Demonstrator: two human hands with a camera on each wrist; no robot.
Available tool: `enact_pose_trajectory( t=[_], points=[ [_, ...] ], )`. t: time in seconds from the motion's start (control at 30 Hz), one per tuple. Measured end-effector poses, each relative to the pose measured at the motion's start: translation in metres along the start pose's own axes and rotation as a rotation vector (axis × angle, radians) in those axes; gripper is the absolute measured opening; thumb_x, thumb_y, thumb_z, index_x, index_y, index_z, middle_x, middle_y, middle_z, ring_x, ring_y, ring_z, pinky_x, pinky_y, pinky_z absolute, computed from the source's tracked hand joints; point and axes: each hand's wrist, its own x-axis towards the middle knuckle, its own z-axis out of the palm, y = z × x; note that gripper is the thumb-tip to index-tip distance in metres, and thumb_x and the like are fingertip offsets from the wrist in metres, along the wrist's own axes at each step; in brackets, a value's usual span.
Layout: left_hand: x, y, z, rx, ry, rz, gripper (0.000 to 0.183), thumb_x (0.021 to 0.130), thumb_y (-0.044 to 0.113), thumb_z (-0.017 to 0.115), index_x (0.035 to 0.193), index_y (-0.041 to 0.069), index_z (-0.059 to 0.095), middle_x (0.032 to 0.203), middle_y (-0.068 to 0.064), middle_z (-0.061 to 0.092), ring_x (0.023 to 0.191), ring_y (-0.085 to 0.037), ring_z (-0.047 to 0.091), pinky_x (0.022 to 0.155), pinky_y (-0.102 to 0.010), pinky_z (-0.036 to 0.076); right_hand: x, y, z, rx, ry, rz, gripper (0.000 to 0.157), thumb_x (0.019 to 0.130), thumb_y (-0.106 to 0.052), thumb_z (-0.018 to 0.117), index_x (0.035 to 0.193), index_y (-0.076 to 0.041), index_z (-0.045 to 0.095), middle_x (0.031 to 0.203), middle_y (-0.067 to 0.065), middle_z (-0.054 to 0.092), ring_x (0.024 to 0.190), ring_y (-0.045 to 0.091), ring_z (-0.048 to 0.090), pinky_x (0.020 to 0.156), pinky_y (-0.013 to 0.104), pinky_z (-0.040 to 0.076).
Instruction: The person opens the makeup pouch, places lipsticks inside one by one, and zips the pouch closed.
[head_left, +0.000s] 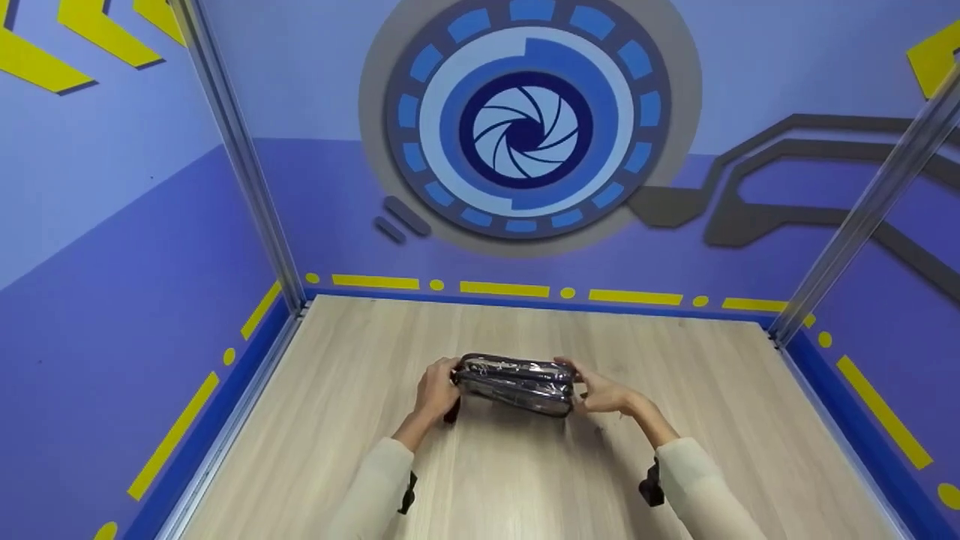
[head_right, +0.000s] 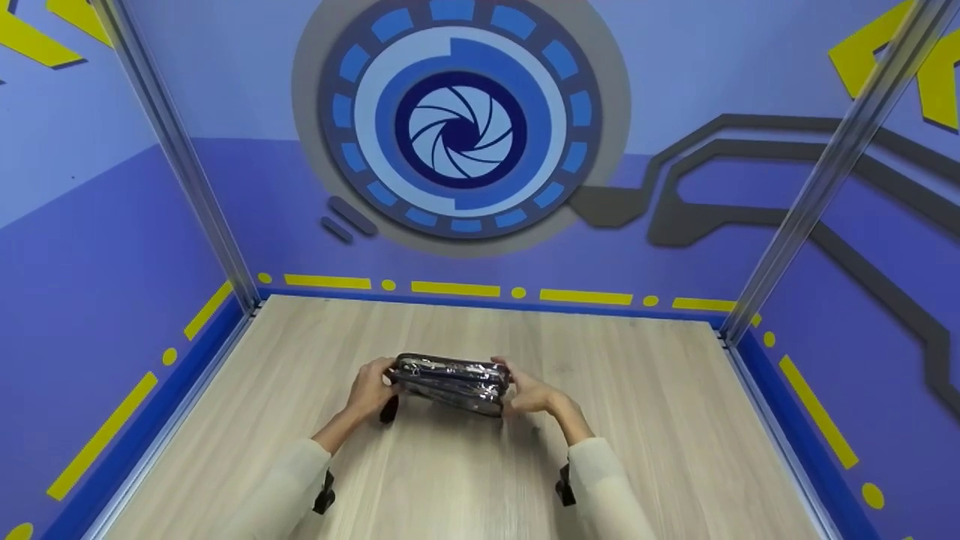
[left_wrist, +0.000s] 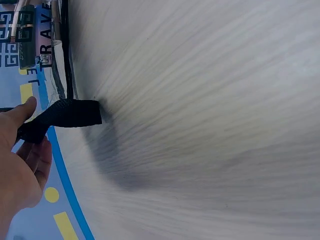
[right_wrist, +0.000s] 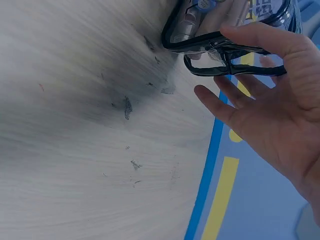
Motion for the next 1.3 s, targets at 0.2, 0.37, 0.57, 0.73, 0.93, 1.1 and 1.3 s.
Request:
enact_pose_trajectory(
  t=[0.2, 0.37, 0.57, 0.73, 0.93, 1.1, 1.3],
  points=[
    [0.001, 0.004, 0.002, -0.044, -0.023, -0.030, 0.032, 0.078, -0.002, 0.080, 0.109, 0.003, 0.074, 0.095, -0.013, 0.072, 0.089, -0.031, 0.069, 0.077, -0.048, 0.057, 0.006, -0.005, 0.000, -0.069, 0.148, -0.100, 0.091, 0.077, 0.001, 0.084, 0.153, 0.002, 0.034, 0.142, 0.029, 0.049, 0.129, 0.047, 0.049, 0.105, 0.065, 0.045],
    [0.000, 0.011, 0.000, -0.061, -0.081, -0.044, 0.026, 0.080, 0.012, 0.085, 0.102, 0.005, 0.073, 0.093, -0.012, 0.070, 0.087, -0.029, 0.067, 0.075, -0.045, 0.056, 0.017, -0.014, -0.002, -0.217, 0.225, -0.242, 0.072, 0.076, 0.001, 0.086, 0.137, 0.008, 0.049, 0.128, 0.028, 0.062, 0.118, 0.045, 0.059, 0.101, 0.062, 0.047],
    [0.010, 0.026, -0.020, -0.139, -0.227, -0.010, 0.034, 0.082, -0.001, 0.075, 0.115, -0.004, 0.068, 0.107, -0.021, 0.071, 0.102, -0.038, 0.067, 0.089, -0.052, 0.055, 0.017, -0.015, 0.001, -0.322, 0.276, -0.207, 0.066, 0.074, 0.001, 0.087, 0.133, 0.001, 0.055, 0.124, 0.023, 0.066, 0.117, 0.044, 0.061, 0.103, 0.063, 0.046],
    [0.022, 0.046, -0.040, -0.185, -0.190, 0.054, 0.041, 0.081, -0.014, 0.066, 0.121, -0.005, 0.066, 0.113, -0.024, 0.069, 0.106, -0.042, 0.066, 0.091, -0.052, 0.056, 0.016, -0.010, 0.004, -0.367, 0.330, -0.195, 0.067, 0.073, 0.004, 0.083, 0.134, 0.000, 0.056, 0.126, 0.023, 0.065, 0.118, 0.042, 0.061, 0.101, 0.061, 0.048],
    [0.035, 0.068, -0.051, -0.002, -0.176, 0.194, 0.018, 0.094, 0.000, 0.065, 0.107, 0.005, 0.077, 0.099, -0.011, 0.069, 0.094, -0.028, 0.067, 0.081, -0.042, 0.058, 0.019, -0.010, 0.007, -0.400, 0.361, -0.203, 0.067, 0.072, 0.004, 0.081, 0.134, 0.000, 0.056, 0.126, 0.023, 0.065, 0.116, 0.042, 0.062, 0.099, 0.061, 0.048],
    [0.046, 0.080, -0.061, 0.220, -0.389, 0.268, 0.026, 0.098, 0.001, 0.061, 0.112, 0.013, 0.079, 0.101, -0.010, 0.066, 0.092, -0.024, 0.064, 0.078, -0.039, 0.056, 0.021, -0.013, 0.010, -0.412, 0.349, -0.220, 0.066, 0.072, 0.007, 0.079, 0.134, -0.001, 0.056, 0.126, 0.023, 0.065, 0.117, 0.043, 0.061, 0.100, 0.062, 0.048],
    [0.055, 0.095, -0.070, 0.455, -0.646, 0.228, 0.045, 0.098, -0.004, 0.053, 0.130, 0.022, 0.071, 0.125, -0.015, 0.063, 0.106, -0.027, 0.065, 0.071, -0.033, 0.049, 0.024, -0.016, 0.012, -0.415, 0.345, -0.232, 0.066, 0.072, 0.010, 0.079, 0.134, 0.001, 0.055, 0.127, 0.025, 0.064, 0.118, 0.045, 0.061, 0.101, 0.063, 0.048]
  ],
)
